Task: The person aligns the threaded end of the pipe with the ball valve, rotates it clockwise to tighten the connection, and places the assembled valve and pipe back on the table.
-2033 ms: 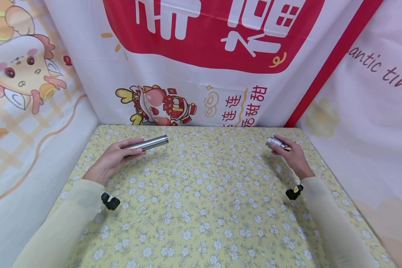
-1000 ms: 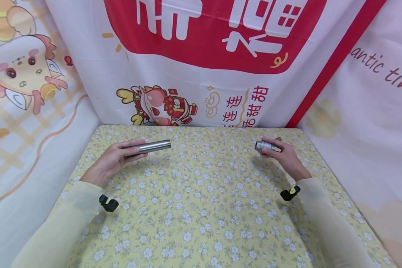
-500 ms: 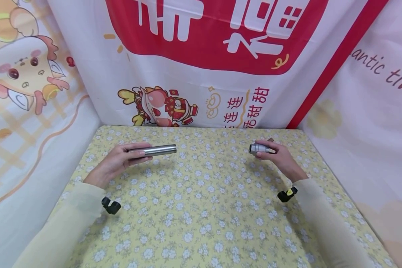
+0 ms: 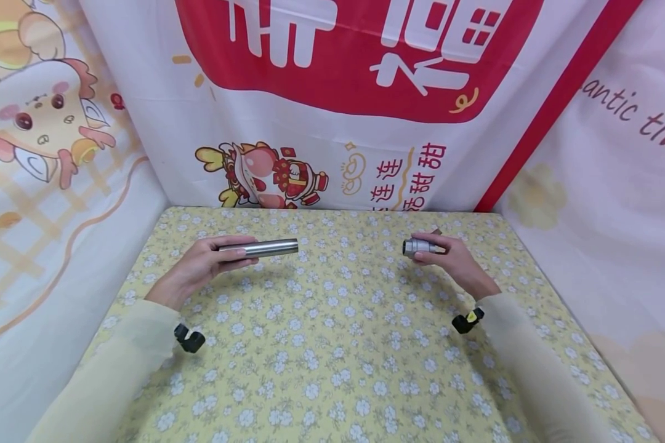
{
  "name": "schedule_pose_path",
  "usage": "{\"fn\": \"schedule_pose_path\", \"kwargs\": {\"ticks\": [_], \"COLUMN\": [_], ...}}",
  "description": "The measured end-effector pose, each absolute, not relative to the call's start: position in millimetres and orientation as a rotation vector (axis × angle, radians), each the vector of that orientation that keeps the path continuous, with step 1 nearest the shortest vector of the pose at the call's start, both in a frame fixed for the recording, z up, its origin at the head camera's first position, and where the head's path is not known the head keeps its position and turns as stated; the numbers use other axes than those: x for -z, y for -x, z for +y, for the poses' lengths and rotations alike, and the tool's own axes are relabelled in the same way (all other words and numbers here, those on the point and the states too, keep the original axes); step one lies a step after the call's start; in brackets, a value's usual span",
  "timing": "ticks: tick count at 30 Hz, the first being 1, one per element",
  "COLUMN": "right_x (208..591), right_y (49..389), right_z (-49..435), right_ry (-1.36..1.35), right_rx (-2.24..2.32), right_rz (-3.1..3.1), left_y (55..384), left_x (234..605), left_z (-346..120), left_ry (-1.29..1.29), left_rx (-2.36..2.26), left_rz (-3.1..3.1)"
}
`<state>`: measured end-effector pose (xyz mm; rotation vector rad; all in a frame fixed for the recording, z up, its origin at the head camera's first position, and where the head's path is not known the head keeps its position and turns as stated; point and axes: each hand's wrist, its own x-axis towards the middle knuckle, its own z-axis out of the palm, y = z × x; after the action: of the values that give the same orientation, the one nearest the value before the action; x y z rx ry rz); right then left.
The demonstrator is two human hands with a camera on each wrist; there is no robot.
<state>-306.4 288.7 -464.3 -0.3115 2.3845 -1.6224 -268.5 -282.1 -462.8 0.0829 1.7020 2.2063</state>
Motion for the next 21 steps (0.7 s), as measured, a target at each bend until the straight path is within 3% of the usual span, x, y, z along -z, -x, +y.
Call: {"fn": "schedule_pose_path", "kwargs": {"ticks": [21], "right_x": [462.7], "right_y": [309.4], "right_z": [258.6], "right_ry": [0.371], "right_rx": [1.622], "right_rz": [2.326], "left_y": [270.3], "left_x": [463.2], "left_z": [-271.3], "left_ry": [-0.183], "left_rx": [-2.185], "left_rz": [1.712]}}
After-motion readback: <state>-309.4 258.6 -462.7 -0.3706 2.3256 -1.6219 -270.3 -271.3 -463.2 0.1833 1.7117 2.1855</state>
